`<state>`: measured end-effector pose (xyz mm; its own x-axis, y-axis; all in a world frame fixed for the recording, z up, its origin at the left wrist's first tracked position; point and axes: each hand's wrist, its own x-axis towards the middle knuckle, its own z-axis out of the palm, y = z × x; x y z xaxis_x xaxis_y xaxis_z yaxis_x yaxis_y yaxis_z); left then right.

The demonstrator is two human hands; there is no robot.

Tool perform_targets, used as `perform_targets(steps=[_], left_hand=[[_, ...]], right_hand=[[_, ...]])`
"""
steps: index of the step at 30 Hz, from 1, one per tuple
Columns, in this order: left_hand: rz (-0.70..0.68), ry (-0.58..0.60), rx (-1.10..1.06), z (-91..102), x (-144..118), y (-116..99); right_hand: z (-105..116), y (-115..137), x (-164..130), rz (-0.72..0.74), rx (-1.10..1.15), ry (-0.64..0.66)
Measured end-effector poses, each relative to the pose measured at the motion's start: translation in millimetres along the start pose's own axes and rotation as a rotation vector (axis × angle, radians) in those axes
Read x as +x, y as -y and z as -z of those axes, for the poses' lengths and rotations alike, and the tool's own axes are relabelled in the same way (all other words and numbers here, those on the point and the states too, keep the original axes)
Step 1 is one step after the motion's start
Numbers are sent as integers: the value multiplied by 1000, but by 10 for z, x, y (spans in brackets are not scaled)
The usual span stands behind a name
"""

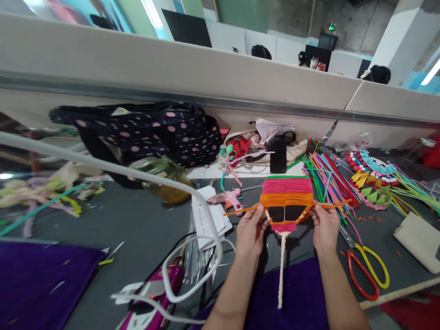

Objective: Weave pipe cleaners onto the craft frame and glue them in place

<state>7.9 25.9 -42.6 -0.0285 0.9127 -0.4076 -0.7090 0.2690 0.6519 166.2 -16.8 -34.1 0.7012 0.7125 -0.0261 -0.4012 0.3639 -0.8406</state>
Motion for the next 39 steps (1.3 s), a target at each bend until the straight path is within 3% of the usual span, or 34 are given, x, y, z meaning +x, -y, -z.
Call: perform_targets(steps=[6, 14, 23, 39], left_hand=[[97, -25, -8, -14, 4, -14], [69, -10, -7, -34, -28, -6], [55, -6, -24, -36, -21, 11], [3, 63, -31, -11, -39, 32]], right_hand=[[22, 3, 3, 49, -18, -17], [21, 13, 8, 15, 16, 34], [33, -11, 14, 69, -11, -49], [130, -7, 101, -34, 106, 23]])
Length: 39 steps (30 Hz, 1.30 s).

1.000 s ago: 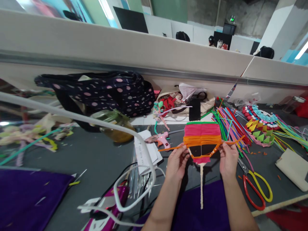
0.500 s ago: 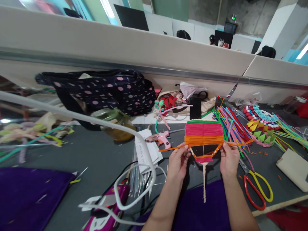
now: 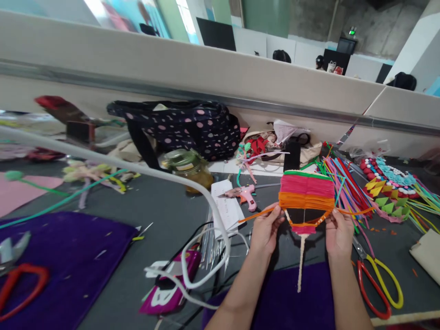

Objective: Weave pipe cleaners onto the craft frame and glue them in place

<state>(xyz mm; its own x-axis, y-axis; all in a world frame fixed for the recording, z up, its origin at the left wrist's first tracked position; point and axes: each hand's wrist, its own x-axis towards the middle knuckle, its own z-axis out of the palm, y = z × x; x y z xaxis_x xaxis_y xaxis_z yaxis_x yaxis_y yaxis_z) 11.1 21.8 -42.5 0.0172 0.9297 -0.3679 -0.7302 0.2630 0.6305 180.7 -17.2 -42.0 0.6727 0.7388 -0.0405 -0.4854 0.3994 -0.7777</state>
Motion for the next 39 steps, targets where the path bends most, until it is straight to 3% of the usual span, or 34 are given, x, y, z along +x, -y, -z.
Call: perform_targets(steps=[7, 20, 39], left_hand=[[-20, 32, 1, 13, 8, 14], [-116, 54, 1, -31, -14, 13], [-39, 51, -66, -36, -13, -5]], right_hand=[[-9, 19, -10, -19, 25, 19], [43, -43, 8, 96, -20, 17], [21, -42, -31, 137, -24, -12]])
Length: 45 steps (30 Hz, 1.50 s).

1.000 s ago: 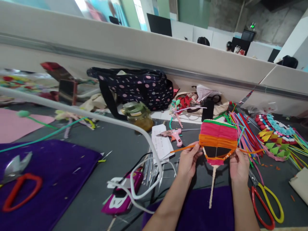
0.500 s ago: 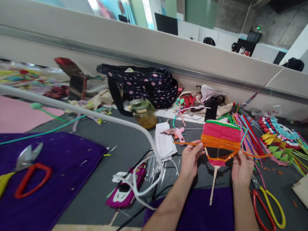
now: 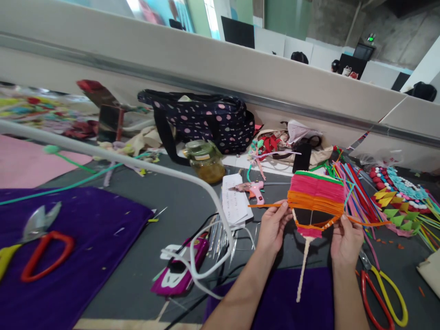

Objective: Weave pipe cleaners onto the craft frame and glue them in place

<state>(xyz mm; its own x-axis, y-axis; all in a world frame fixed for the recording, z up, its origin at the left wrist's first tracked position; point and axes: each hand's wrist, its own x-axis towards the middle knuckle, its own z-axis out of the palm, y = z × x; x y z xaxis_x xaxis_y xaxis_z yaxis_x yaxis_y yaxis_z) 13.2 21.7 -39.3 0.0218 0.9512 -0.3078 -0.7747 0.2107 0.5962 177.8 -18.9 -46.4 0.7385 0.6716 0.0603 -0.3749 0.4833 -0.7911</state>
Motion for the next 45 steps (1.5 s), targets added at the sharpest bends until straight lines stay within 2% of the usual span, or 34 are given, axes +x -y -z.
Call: perform_targets(steps=[13, 23, 28, 35, 45], left_hand=[[60, 35, 84, 29, 3, -6], [-12, 117, 141, 25, -8, -3], [-52, 79, 146, -7, -28, -9], [36, 14, 84, 1, -29, -7], [9, 82, 90, -46, -35, -20]], right_hand=[[-59, 41, -19, 1, -25, 13], [-76, 53, -34, -21, -35, -1], [-77, 41, -44, -22, -22, -5], [-46, 12, -10, -15, -29, -20], [-49, 6, -7, -10, -67, -21]])
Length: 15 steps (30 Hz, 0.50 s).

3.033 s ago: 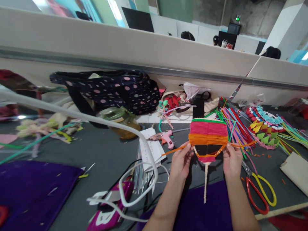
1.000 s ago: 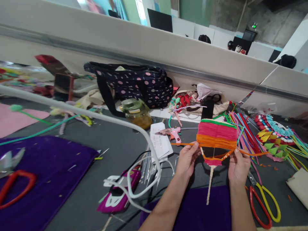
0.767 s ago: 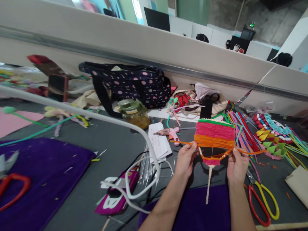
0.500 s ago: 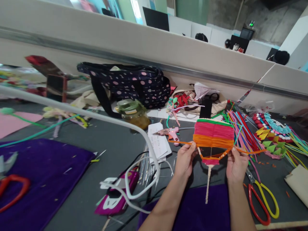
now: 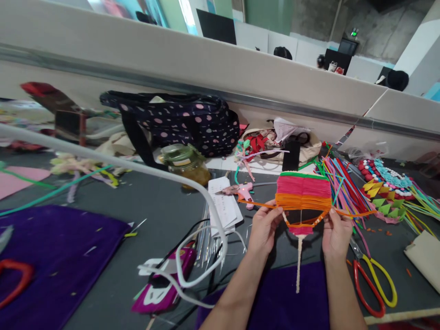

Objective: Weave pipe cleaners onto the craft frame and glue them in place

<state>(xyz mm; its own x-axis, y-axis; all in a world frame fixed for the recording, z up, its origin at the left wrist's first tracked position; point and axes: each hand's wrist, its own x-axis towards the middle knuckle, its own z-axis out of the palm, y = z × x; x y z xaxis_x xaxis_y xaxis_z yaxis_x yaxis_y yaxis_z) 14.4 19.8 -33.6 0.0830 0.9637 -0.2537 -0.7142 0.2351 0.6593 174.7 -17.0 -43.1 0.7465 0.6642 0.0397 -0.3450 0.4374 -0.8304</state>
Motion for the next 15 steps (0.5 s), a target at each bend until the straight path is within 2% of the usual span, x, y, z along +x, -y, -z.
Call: perform_targets(steps=[7, 15], left_hand=[[46, -15, -24, 39, 20, -2], [32, -39, -72, 25, 5, -11]], right_hand=[[-13, 7, -18, -20, 41, -15], [-38, 27, -45, -14, 28, 4]])
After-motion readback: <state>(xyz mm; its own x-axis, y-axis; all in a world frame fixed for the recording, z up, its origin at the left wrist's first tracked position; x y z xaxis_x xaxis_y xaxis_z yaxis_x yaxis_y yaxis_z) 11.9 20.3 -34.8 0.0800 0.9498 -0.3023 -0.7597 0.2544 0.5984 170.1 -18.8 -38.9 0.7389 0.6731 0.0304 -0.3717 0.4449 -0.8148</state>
